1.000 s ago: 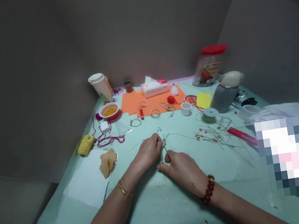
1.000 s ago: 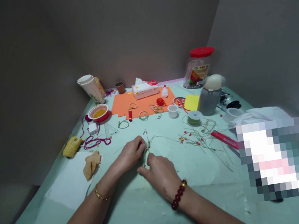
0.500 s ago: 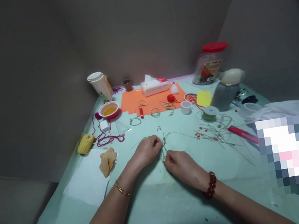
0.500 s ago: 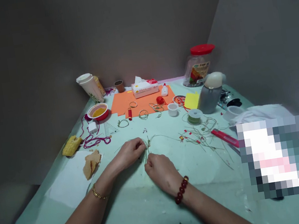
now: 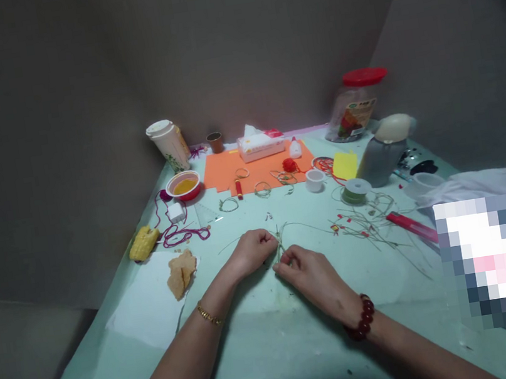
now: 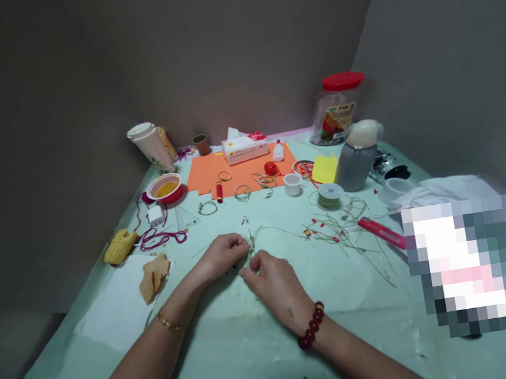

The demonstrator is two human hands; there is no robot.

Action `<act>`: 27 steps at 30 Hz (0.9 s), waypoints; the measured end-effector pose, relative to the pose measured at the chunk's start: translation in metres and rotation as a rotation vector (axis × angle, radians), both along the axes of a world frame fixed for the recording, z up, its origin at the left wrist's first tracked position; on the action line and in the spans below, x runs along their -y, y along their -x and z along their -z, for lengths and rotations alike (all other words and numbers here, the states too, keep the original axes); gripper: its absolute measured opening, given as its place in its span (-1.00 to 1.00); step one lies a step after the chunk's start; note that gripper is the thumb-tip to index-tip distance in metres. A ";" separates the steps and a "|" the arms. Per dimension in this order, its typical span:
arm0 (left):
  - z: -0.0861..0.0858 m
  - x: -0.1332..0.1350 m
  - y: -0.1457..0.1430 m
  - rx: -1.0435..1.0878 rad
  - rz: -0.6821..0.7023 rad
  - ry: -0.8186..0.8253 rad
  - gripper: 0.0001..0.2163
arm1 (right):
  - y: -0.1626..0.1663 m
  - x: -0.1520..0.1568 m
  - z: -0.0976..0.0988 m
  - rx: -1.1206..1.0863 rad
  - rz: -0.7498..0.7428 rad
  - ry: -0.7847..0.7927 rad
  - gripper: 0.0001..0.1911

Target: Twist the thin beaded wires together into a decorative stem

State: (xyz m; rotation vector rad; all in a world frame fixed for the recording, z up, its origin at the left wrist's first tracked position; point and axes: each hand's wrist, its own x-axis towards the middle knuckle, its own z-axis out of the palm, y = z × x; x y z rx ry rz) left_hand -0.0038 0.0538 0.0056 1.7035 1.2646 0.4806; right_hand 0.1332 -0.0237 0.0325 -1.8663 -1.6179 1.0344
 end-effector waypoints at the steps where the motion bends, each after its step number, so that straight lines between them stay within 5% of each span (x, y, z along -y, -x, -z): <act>1: 0.001 0.000 0.000 0.024 -0.005 0.023 -0.82 | 0.000 -0.001 -0.001 -0.070 0.030 0.044 -0.86; 9: 0.012 -0.002 0.002 0.200 0.016 0.137 -0.83 | 0.001 -0.005 -0.001 -0.784 0.049 0.482 -0.79; 23: 0.001 0.013 -0.007 -0.115 -0.099 -0.217 -0.83 | 0.004 -0.007 0.006 -0.717 0.074 0.439 -0.87; 27: 0.001 0.007 -0.004 -0.059 -0.030 -0.085 -0.81 | 0.005 -0.008 0.008 -0.739 0.059 0.439 -0.89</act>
